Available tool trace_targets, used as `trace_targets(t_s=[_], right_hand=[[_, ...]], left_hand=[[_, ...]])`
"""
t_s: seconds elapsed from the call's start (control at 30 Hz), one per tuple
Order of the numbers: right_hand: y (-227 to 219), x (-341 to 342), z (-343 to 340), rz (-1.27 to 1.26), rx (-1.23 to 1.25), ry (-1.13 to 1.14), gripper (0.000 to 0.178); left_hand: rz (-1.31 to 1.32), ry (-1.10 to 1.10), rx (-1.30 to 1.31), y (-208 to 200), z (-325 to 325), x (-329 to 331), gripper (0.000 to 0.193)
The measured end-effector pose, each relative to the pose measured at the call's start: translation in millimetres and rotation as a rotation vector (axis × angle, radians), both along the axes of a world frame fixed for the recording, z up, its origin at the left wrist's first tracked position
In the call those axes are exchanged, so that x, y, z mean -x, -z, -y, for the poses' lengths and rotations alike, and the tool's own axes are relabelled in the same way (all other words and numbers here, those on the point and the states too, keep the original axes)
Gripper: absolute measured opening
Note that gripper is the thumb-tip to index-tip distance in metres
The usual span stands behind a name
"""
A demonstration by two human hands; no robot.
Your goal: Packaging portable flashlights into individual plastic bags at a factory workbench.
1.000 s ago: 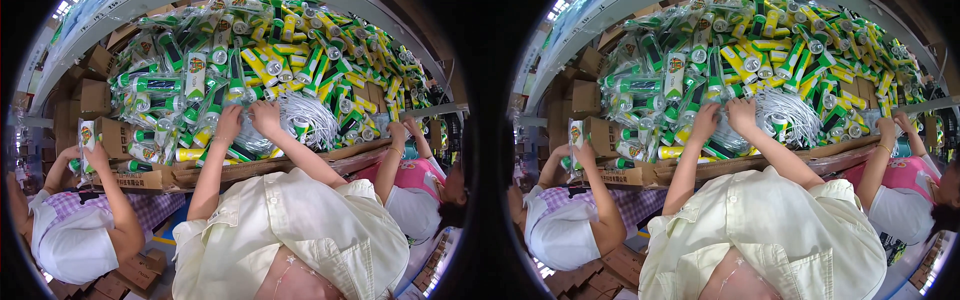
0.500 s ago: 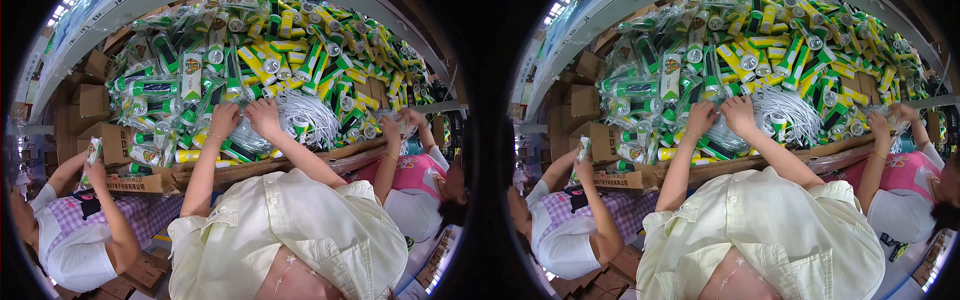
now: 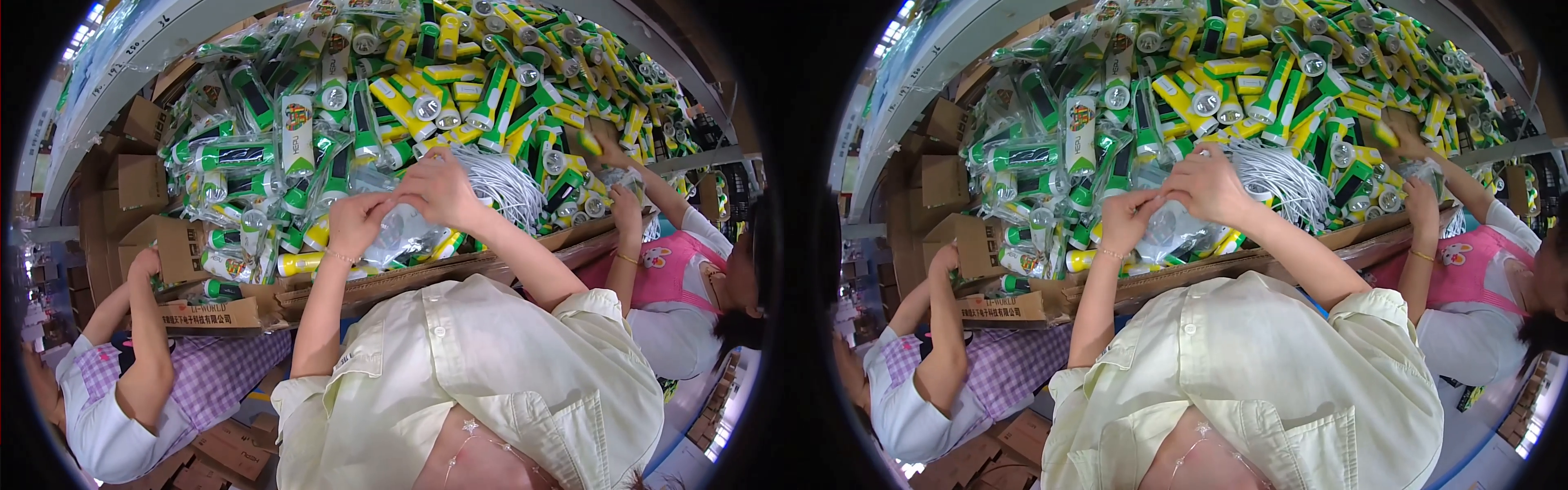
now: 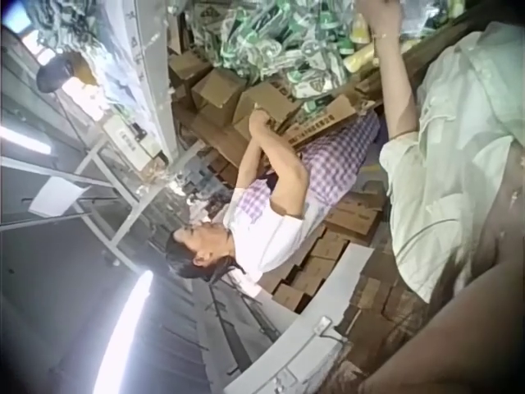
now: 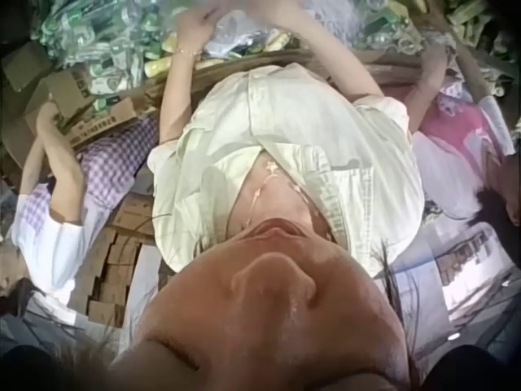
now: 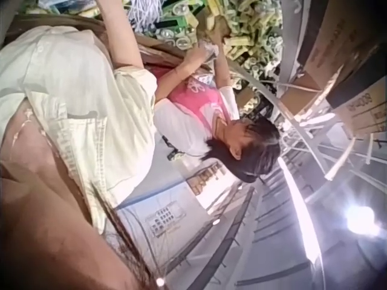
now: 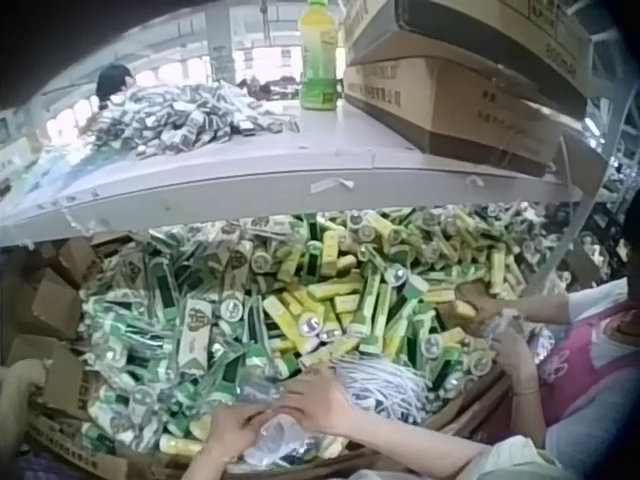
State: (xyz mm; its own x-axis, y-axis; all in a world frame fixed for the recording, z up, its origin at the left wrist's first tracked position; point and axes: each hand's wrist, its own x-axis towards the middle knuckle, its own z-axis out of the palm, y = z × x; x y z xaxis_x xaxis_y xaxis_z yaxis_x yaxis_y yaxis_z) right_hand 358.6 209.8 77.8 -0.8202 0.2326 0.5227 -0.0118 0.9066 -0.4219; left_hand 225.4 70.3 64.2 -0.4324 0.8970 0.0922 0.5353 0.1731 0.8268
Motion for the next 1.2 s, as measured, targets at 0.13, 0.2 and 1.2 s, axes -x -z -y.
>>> trace_targets(t_s=[0.13, 0.2, 1.2], right_hand=[[-3, -13, -2, 0.100, -0.074, -0.092, 0.008], [1, -25, -9, 0.152, -0.085, -0.121, 0.008], [56, 121, -153, 0.938, -0.383, 0.406, 0.057]], left_hand=[[-0.188, -0.050, 0.121, 2, 16, -8, 0.015], [-0.259, -0.047, 0.063, 2, 25, -4, 0.015], [-0.041, -0.281, 0.339, 34, 40, 8, 0.023]])
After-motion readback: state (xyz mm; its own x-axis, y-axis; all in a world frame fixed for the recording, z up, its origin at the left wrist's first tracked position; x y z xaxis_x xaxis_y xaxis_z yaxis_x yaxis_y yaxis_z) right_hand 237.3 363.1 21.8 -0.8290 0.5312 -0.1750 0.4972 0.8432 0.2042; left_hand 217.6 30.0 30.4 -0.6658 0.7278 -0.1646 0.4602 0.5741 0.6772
